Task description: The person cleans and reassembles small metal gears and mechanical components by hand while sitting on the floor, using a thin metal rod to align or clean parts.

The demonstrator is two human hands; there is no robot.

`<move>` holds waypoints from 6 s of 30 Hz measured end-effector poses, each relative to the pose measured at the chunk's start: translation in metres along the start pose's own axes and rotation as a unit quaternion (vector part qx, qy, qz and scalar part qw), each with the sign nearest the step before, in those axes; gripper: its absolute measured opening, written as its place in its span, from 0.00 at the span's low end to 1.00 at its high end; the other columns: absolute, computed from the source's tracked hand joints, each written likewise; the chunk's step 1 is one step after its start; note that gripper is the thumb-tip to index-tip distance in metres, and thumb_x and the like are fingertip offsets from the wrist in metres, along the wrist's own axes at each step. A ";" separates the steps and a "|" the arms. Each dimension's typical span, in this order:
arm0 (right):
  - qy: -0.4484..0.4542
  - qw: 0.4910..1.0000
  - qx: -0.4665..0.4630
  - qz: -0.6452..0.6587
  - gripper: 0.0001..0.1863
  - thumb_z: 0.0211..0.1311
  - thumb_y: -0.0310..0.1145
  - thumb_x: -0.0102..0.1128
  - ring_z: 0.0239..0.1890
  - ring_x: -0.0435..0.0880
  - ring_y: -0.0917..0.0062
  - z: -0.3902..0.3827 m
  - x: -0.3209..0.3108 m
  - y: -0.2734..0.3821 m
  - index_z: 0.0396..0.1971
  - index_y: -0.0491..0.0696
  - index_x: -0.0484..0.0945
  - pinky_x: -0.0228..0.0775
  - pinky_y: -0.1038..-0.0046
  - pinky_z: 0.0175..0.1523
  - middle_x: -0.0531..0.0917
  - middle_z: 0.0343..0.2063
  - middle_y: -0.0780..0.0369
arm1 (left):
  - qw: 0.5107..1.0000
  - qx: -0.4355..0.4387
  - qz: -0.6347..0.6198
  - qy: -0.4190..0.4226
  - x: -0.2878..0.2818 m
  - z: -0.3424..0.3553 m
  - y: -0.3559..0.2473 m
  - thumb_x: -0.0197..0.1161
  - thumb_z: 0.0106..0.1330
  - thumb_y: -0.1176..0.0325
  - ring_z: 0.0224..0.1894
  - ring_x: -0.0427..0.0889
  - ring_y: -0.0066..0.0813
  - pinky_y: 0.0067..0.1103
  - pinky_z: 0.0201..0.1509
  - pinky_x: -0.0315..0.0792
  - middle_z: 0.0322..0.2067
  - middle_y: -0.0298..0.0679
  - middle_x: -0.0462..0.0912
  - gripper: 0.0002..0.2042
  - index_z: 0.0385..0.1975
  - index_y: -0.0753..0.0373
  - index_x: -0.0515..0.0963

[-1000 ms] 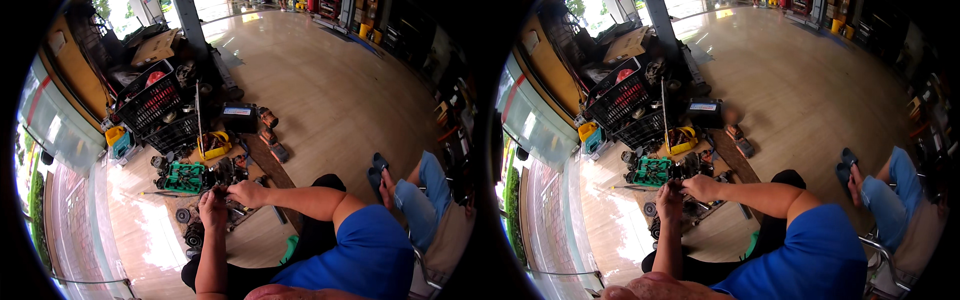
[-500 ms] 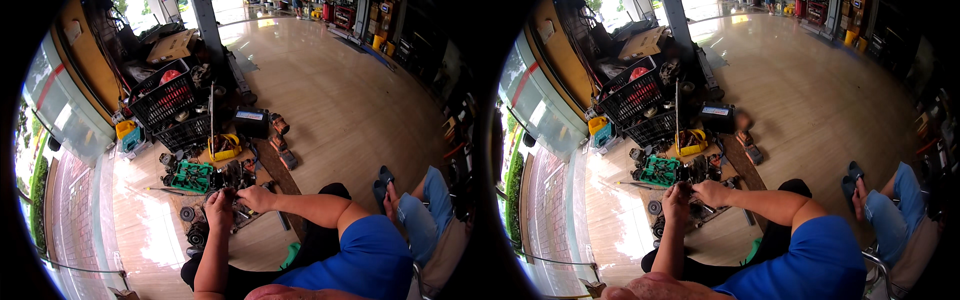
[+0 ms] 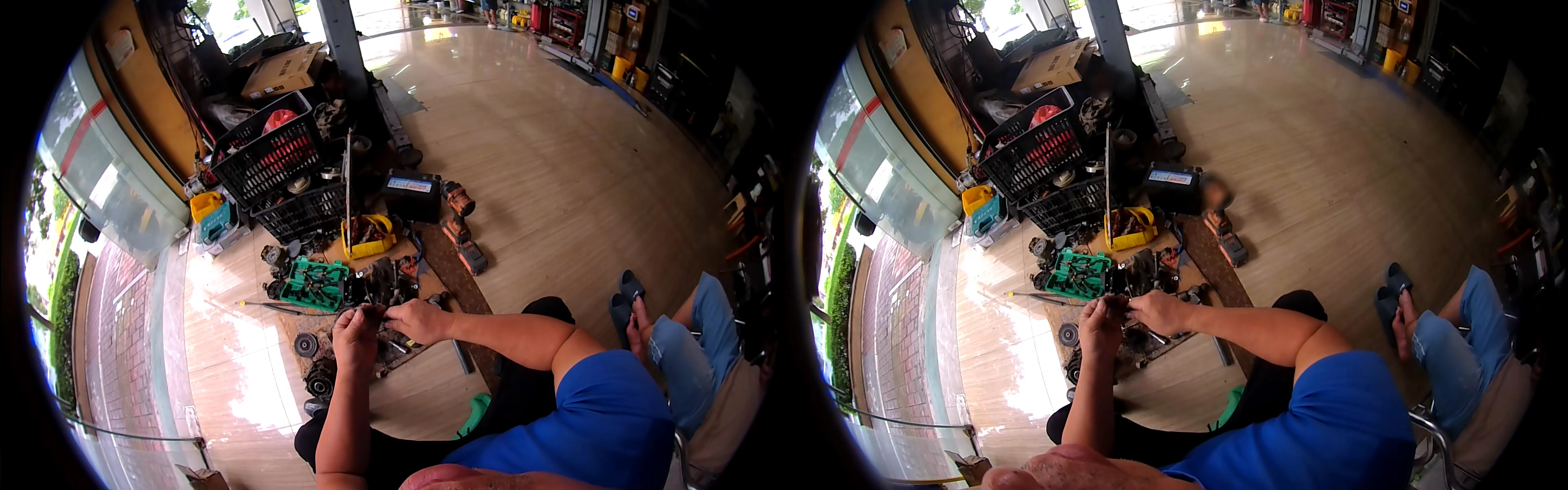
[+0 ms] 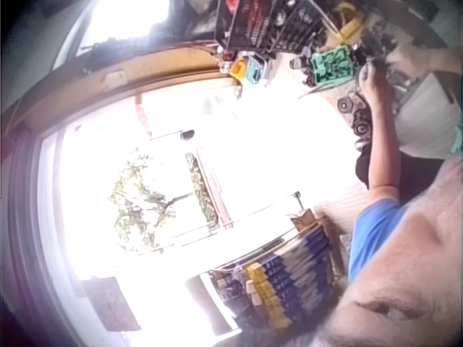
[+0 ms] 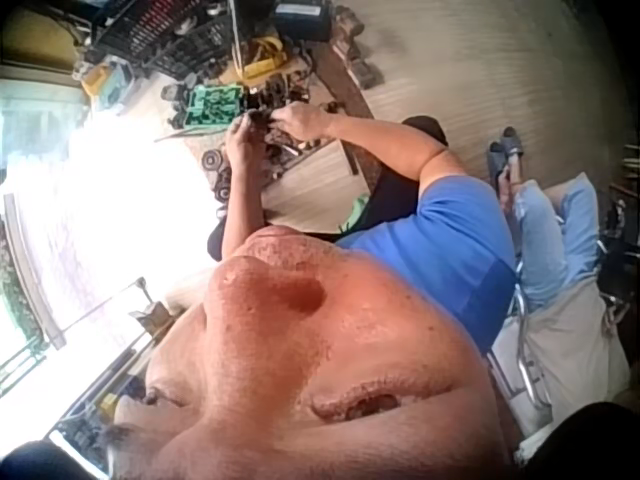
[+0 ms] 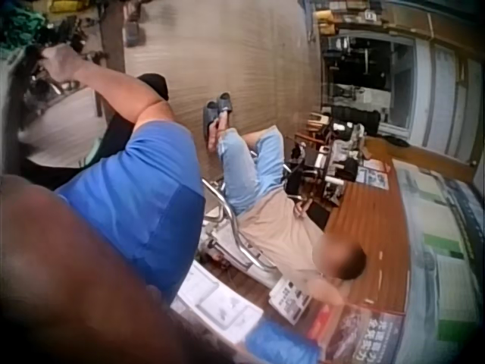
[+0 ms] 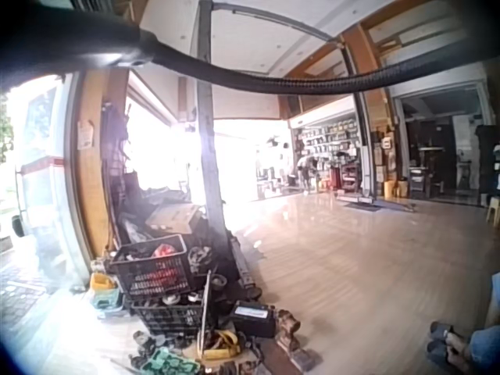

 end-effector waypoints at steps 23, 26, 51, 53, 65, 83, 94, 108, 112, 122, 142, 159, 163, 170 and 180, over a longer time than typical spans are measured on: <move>-0.024 0.999 0.021 -0.043 0.10 0.62 0.32 0.58 0.36 0.80 0.52 0.000 0.001 -0.013 0.37 0.41 0.77 0.72 0.59 0.38 0.81 0.29 0.47 | 0.986 -0.036 0.115 -0.117 -0.008 -0.004 -0.007 0.59 0.66 0.72 0.40 0.84 0.34 0.25 0.49 0.77 0.37 0.46 0.83 0.08 0.35 0.72 0.76; -0.021 0.998 0.016 -0.061 0.10 0.62 0.33 0.58 0.36 0.80 0.52 -0.001 0.002 -0.011 0.37 0.41 0.77 0.72 0.58 0.37 0.81 0.29 0.48 | 0.981 -0.046 0.141 -0.121 -0.008 -0.005 -0.009 0.59 0.66 0.72 0.38 0.84 0.33 0.24 0.46 0.78 0.36 0.46 0.83 0.07 0.35 0.71 0.76; -0.018 0.998 0.001 -0.064 0.09 0.60 0.32 0.59 0.35 0.80 0.51 -0.003 0.008 -0.009 0.37 0.42 0.77 0.71 0.57 0.36 0.81 0.28 0.49 | 0.992 0.011 0.099 -0.080 -0.009 -0.003 0.002 0.53 0.71 0.70 0.43 0.83 0.38 0.30 0.51 0.78 0.40 0.48 0.82 0.10 0.46 0.69 0.72; -0.025 0.998 -0.003 -0.060 0.09 0.60 0.32 0.59 0.35 0.80 0.51 -0.004 0.008 -0.009 0.37 0.42 0.77 0.71 0.57 0.36 0.81 0.28 0.49 | 0.992 0.020 0.099 -0.077 -0.008 -0.003 0.001 0.53 0.72 0.70 0.42 0.83 0.38 0.30 0.50 0.78 0.39 0.48 0.82 0.09 0.45 0.68 0.73; -0.026 0.999 0.035 -0.001 0.11 0.61 0.32 0.58 0.36 0.80 0.51 -0.002 0.007 -0.006 0.39 0.41 0.79 0.72 0.59 0.38 0.81 0.29 0.47 | 0.989 0.052 0.104 -0.096 -0.013 -0.002 0.003 0.52 0.71 0.70 0.40 0.83 0.40 0.32 0.48 0.78 0.36 0.48 0.82 0.07 0.40 0.66 0.74; 0.031 0.997 0.064 0.036 0.10 0.62 0.32 0.56 0.37 0.82 0.56 -0.005 0.018 -0.023 0.38 0.42 0.81 0.73 0.63 0.41 0.82 0.31 0.49 | 0.958 0.077 0.266 -0.071 0.013 -0.011 -0.004 0.53 0.71 0.73 0.37 0.83 0.25 0.21 0.45 0.77 0.35 0.39 0.83 0.07 0.42 0.68 0.76; 0.038 0.998 0.044 -0.016 0.09 0.60 0.29 0.55 0.36 0.80 0.52 -0.005 0.019 -0.026 0.36 0.41 0.80 0.72 0.59 0.40 0.81 0.29 0.47 | 0.967 0.059 0.236 -0.077 0.004 -0.009 -0.001 0.53 0.71 0.73 0.35 0.83 0.28 0.22 0.44 0.77 0.35 0.41 0.83 0.07 0.42 0.68 0.76; 0.021 0.998 0.021 -0.064 0.08 0.60 0.31 0.52 0.33 0.80 0.49 -0.005 0.014 -0.017 0.31 0.42 0.77 0.72 0.55 0.37 0.79 0.26 0.46 | 0.980 0.042 0.185 -0.065 0.004 -0.009 0.000 0.54 0.71 0.72 0.40 0.83 0.33 0.27 0.49 0.78 0.36 0.45 0.82 0.07 0.40 0.70 0.75; 0.011 0.998 0.017 -0.061 0.08 0.60 0.32 0.53 0.33 0.80 0.50 -0.005 0.014 -0.017 0.30 0.42 0.77 0.72 0.55 0.38 0.80 0.26 0.46 | 0.981 0.044 0.182 -0.052 0.002 -0.008 -0.001 0.54 0.71 0.71 0.40 0.83 0.33 0.28 0.49 0.78 0.35 0.44 0.82 0.07 0.40 0.69 0.75; 0.006 0.995 -0.027 -0.096 0.09 0.61 0.33 0.54 0.33 0.81 0.52 -0.003 0.013 -0.015 0.35 0.45 0.77 0.72 0.56 0.37 0.80 0.26 0.48 | 0.990 0.046 0.129 -0.035 0.001 -0.005 0.000 0.54 0.70 0.70 0.39 0.83 0.34 0.28 0.49 0.78 0.35 0.44 0.82 0.08 0.39 0.69 0.75; -0.013 1.000 0.007 0.005 0.11 0.56 0.35 0.60 0.34 0.82 0.55 -0.005 0.011 -0.024 0.33 0.43 0.81 0.73 0.61 0.38 0.81 0.28 0.50 | 0.981 0.047 0.182 -0.049 0.004 -0.006 0.001 0.53 0.71 0.71 0.39 0.83 0.33 0.27 0.48 0.78 0.35 0.44 0.82 0.07 0.40 0.68 0.74; 0.107 0.981 0.107 0.118 0.11 0.59 0.35 0.63 0.26 0.82 0.75 -0.001 0.006 -0.010 0.35 0.42 0.82 0.71 0.72 0.35 0.83 0.23 0.56 | 0.989 0.044 0.137 -0.016 0.005 -0.009 -0.005 0.54 0.70 0.71 0.40 0.83 0.33 0.27 0.48 0.78 0.36 0.43 0.82 0.06 0.40 0.67 0.75; 0.078 0.980 0.061 0.175 0.12 0.60 0.34 0.63 0.25 0.76 0.85 -0.002 0.014 -0.024 0.36 0.40 0.82 0.70 0.75 0.34 0.83 0.21 0.60 | 0.987 0.038 0.157 -0.016 0.010 -0.009 -0.002 0.55 0.70 0.71 0.40 0.83 0.33 0.26 0.48 0.78 0.35 0.43 0.82 0.06 0.40 0.67 0.75; 0.083 0.983 0.024 0.159 0.09 0.59 0.31 0.62 0.22 0.76 0.85 -0.001 0.015 -0.022 0.35 0.40 0.82 0.68 0.75 0.30 0.81 0.18 0.59 | 0.989 0.030 0.145 0.004 0.011 -0.010 -0.002 0.56 0.70 0.70 0.38 0.82 0.31 0.24 0.46 0.76 0.35 0.41 0.82 0.07 0.41 0.66 0.75; 0.013 0.991 -0.014 0.136 0.11 0.58 0.33 0.60 0.28 0.84 0.66 -0.002 0.013 -0.016 0.37 0.43 0.81 0.72 0.69 0.35 0.82 0.25 0.49 | 0.991 0.023 0.135 -0.011 0.003 -0.007 -0.001 0.57 0.69 0.70 0.40 0.82 0.33 0.25 0.48 0.76 0.36 0.44 0.82 0.07 0.40 0.67 0.76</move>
Point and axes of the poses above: each hand's wrist, its own z-axis towards the middle knuckle, its own x-axis out of the palm, y = z × x, the point moved 7 cm from there along z, towards the middle knuckle
